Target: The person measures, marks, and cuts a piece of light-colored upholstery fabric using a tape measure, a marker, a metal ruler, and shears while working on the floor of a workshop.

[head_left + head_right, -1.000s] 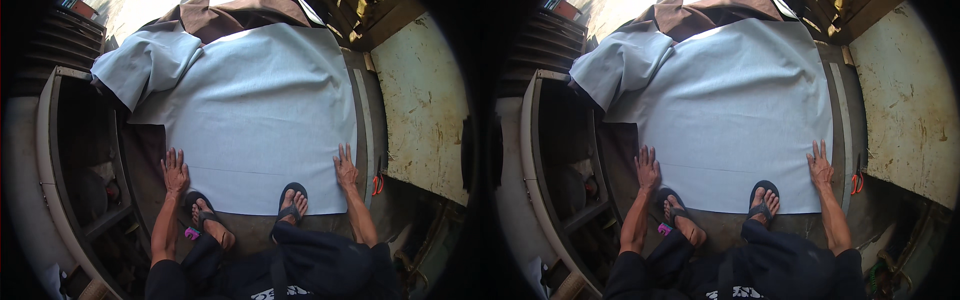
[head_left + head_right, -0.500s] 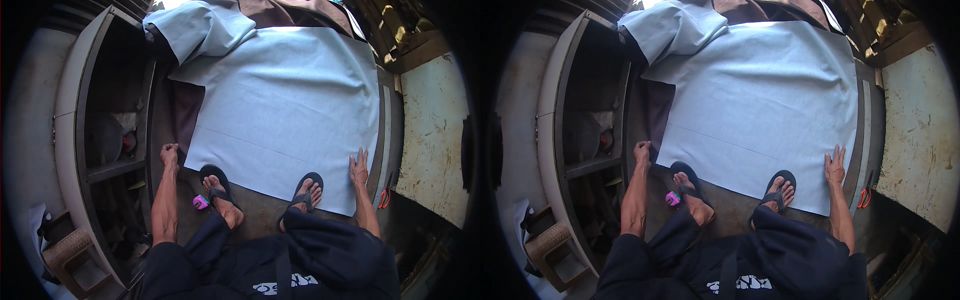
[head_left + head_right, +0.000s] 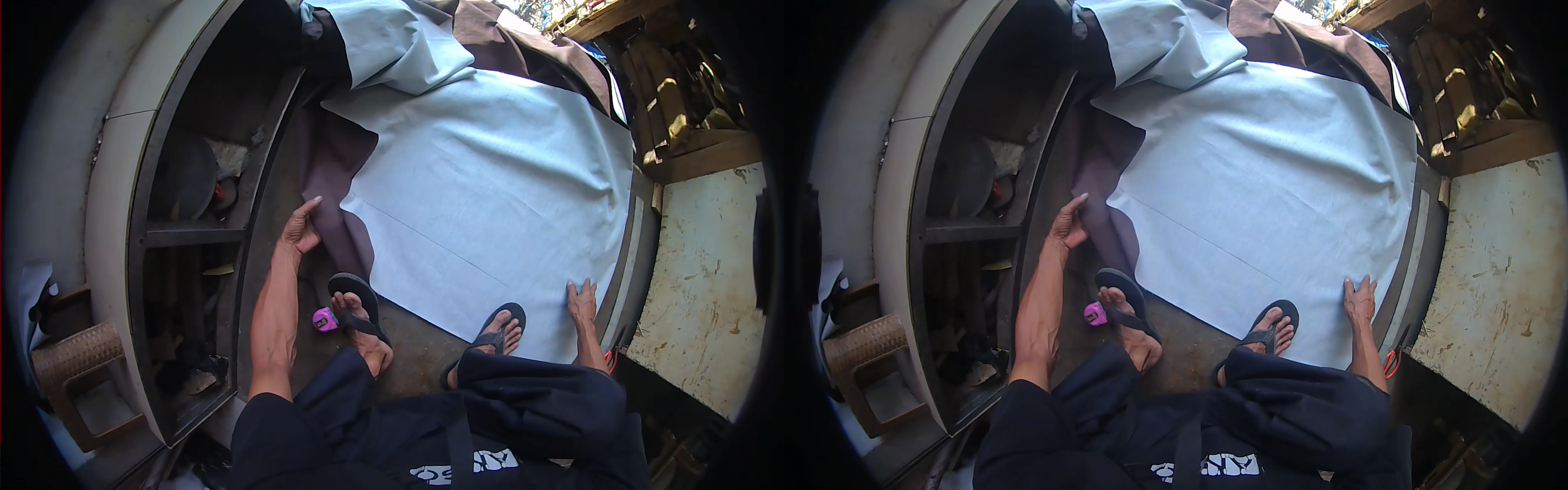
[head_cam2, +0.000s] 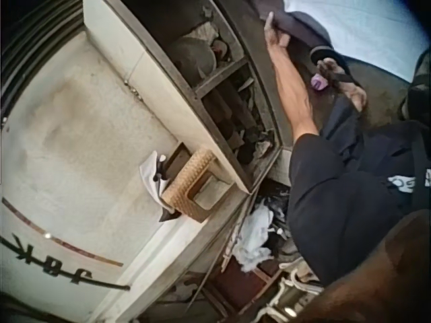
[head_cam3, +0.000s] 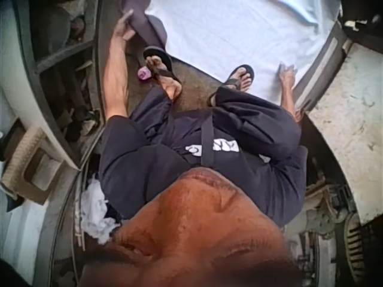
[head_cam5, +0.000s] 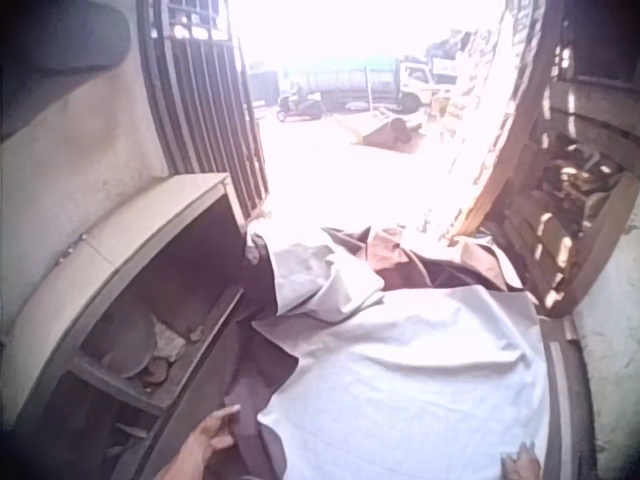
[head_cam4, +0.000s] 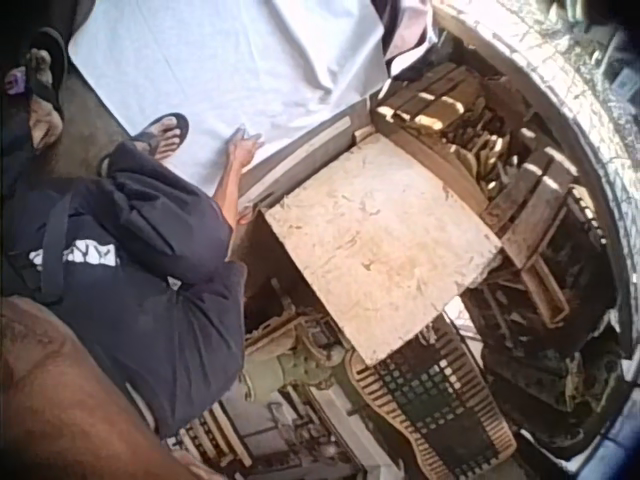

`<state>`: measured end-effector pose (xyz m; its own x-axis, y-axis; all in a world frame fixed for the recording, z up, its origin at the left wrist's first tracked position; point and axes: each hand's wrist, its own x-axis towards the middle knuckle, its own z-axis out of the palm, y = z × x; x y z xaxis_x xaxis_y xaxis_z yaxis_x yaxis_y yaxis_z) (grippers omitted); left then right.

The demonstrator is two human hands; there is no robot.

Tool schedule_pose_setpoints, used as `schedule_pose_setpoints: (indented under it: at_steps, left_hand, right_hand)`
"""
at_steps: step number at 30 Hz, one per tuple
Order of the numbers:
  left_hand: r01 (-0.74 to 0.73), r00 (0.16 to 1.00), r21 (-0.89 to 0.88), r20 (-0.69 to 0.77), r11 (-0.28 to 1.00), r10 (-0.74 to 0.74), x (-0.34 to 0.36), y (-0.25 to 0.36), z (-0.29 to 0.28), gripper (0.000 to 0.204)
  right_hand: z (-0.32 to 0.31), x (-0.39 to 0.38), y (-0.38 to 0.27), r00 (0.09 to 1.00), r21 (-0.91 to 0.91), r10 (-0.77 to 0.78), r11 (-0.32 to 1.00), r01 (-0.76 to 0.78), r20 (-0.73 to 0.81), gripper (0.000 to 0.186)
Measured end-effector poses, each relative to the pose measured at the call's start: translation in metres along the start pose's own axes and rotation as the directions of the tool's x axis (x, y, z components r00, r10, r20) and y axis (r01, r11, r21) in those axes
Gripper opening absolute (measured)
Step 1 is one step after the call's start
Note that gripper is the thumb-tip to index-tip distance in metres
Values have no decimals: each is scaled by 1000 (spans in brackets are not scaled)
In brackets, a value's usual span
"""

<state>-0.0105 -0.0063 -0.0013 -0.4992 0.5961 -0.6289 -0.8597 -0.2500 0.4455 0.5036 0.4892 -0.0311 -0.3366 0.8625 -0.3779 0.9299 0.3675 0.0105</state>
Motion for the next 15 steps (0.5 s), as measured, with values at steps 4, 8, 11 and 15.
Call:
schedule_pose_setpoints:
  at_steps: [4,8,11,15]
  left_hand:
    - [-186,981,100,-34,978,190,4,-4,-19,34]
    - [-74,698,555,-565,829,441,2,-23,-33,39]
    - [162,557,942,-333,294,761,11,-40,-26,40]
    - [301,471,953,-170,24,865,5,-40,-25,45]
  right_hand:
    - [-1,-4,3,1000,41,0,999,0,-20,81]
    - [1,-15,-6,999,106,2,994,4,-52,82]
    - [-1,-13,-2,1000,88,16,996,-14,-16,84]
    - [-7,-6,-7,1000,73,-6,997,4,25,83]
